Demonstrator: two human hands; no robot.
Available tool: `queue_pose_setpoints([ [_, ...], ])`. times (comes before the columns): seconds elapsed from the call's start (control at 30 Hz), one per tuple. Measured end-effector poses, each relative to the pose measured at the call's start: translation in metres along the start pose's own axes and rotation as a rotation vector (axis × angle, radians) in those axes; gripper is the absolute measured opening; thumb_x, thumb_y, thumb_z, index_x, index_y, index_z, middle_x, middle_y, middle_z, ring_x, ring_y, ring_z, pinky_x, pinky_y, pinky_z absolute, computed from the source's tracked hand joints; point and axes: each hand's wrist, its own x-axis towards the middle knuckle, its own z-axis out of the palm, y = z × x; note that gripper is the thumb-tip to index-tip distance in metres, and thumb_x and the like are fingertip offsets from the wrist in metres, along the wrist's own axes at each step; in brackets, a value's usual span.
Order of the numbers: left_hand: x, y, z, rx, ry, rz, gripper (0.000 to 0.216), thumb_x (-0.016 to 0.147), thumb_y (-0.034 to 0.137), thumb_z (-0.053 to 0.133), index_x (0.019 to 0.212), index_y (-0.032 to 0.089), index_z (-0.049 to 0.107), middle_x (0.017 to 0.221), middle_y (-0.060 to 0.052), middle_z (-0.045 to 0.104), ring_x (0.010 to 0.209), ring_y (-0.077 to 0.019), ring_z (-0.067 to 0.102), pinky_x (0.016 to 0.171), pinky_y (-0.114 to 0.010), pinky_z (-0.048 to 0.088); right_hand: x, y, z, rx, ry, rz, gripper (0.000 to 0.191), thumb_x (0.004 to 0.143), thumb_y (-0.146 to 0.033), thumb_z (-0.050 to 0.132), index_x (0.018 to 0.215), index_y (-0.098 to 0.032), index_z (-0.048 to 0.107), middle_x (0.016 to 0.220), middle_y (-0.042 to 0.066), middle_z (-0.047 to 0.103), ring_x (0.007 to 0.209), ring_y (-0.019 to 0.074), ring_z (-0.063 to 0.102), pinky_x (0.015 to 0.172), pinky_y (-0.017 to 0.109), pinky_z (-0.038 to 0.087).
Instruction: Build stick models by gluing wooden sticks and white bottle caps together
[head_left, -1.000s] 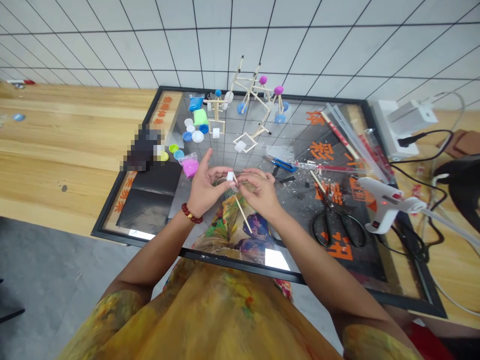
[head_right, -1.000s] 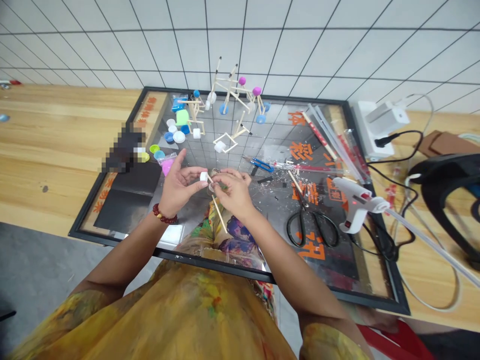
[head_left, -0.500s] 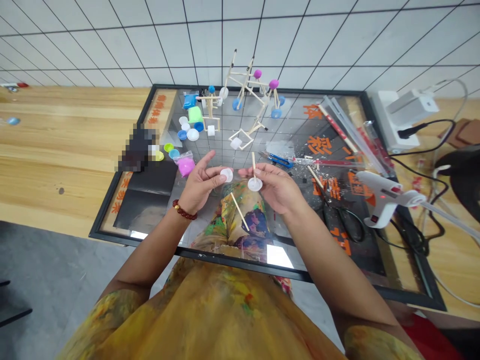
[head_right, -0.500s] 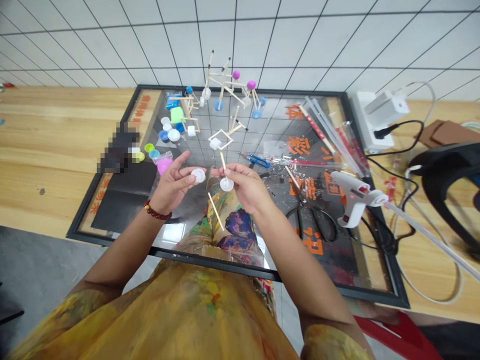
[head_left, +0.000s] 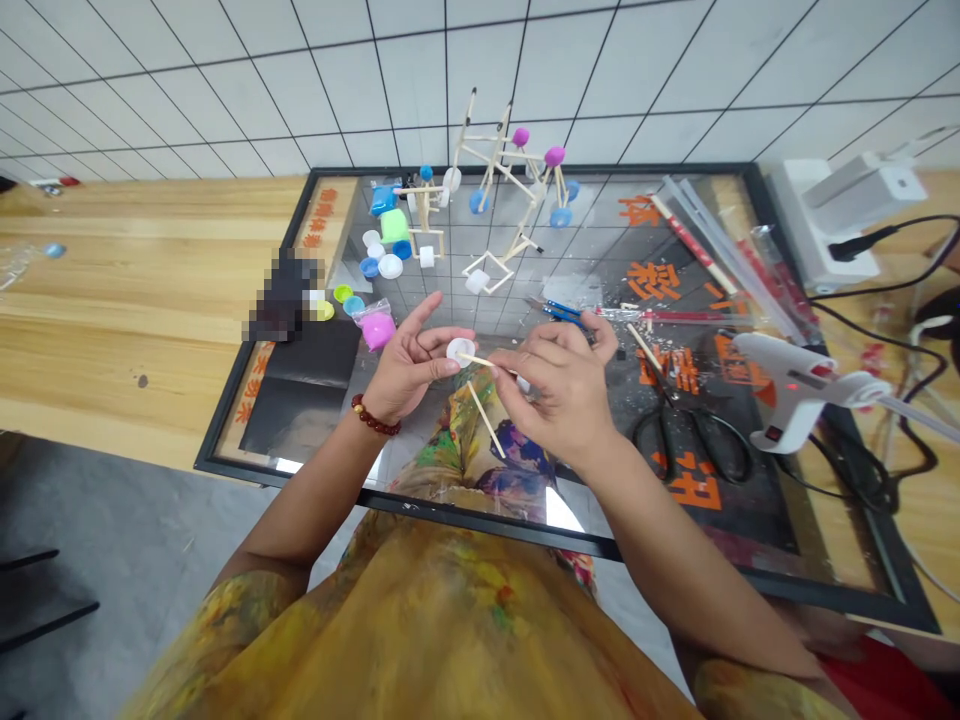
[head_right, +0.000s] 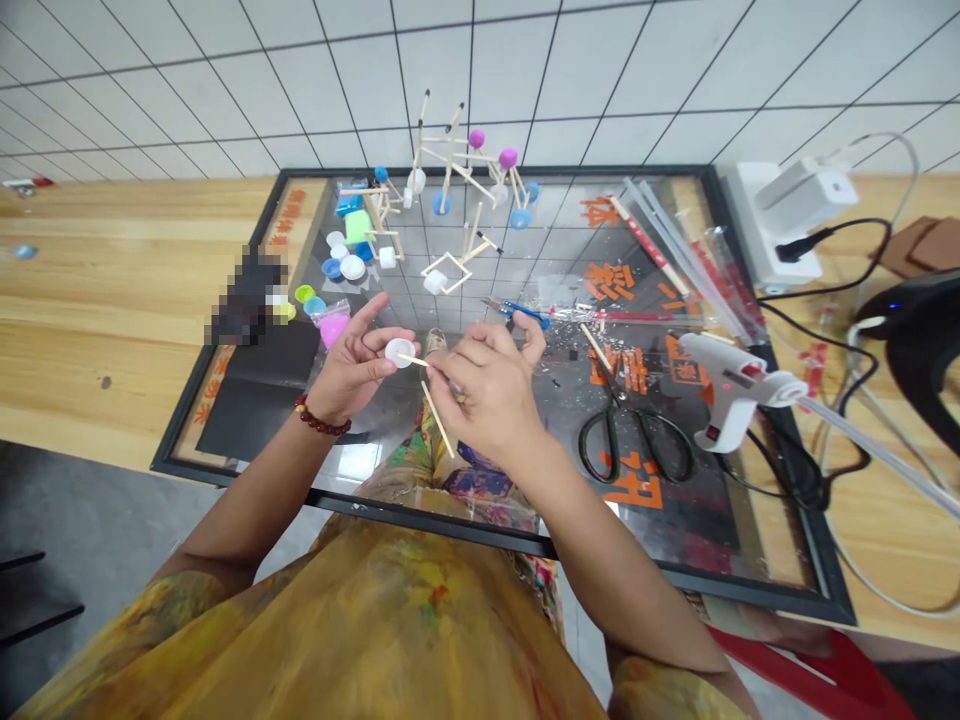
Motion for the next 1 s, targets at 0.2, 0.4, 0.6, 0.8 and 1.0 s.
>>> queue_pose_setpoints([
  [0.2, 0.0, -0.003, 0.0, 0.026, -0.008, 0.036, 0.099, 0.062, 0.022, 0.092, 0.148, 0.031, 0.043, 0.107, -0.002, 0.078, 0.096, -0.0167, 0.074, 0.088, -0.03, 0.057, -0.004, 0.001, 0.004, -0.036, -0.034, -0.015, 0.013, 0.085, -0.029, 0.064, 0.089, -0.037, 0.074, 0.077, -0.001, 0.069, 0.101, 0.0275, 0.058, 0.116, 0.064, 0.007],
  [0.4, 0.0, -0.004, 0.0, 0.081, -0.003, 0.031, 0.107, 0.06, 0.024, 0.093, 0.152, 0.029, 0.037, 0.107, -0.004, 0.078, 0.093, -0.0168, 0.074, 0.084, -0.028, 0.057, -0.003, -0.001, 0.003, -0.093, -0.035, -0.029, 0.009, 0.088, -0.031, 0.062, 0.085, -0.034, 0.07, 0.074, 0.0, 0.068, 0.101, 0.0285, 0.059, 0.116, 0.063, 0.008],
  [0.6, 0.0, -0.006, -0.001, 0.131, -0.009, 0.029, 0.115, 0.06, 0.028, 0.093, 0.156, 0.028, 0.029, 0.104, -0.005, 0.079, 0.091, -0.0187, 0.075, 0.084, -0.031, 0.058, -0.005, 0.004, 0.003, -0.128, -0.05, -0.138, 0.012, 0.09, -0.027, 0.06, 0.088, -0.034, 0.07, 0.073, -0.001, 0.067, 0.107, 0.0275, 0.059, 0.115, 0.062, 0.006],
  [0.8, -0.005, -0.003, 0.009, 0.334, -0.015, 0.253, 0.117, 0.062, 0.026, 0.092, 0.157, 0.029, 0.025, 0.1, -0.004, 0.079, 0.096, -0.0211, 0.075, 0.095, -0.038, 0.056, -0.007, 0.011, 0.013, 0.053, -0.049, 0.037, 0.012, 0.087, -0.027, 0.062, 0.08, -0.031, 0.07, 0.075, -0.002, 0.07, 0.099, 0.0245, 0.061, 0.113, 0.059, 0.015],
  [1.0, -0.013, -0.006, 0.02, 0.667, 0.005, 0.507, 0.112, 0.072, 0.025, 0.085, 0.159, 0.034, 0.015, 0.101, -0.001, 0.078, 0.104, -0.0227, 0.072, 0.107, -0.046, 0.05, -0.009, 0.036, 0.024, 0.389, -0.122, 0.19, 0.01, 0.086, -0.031, 0.065, 0.081, -0.028, 0.073, 0.082, 0.001, 0.072, 0.092, 0.0232, 0.064, 0.094, 0.046, 0.044],
])
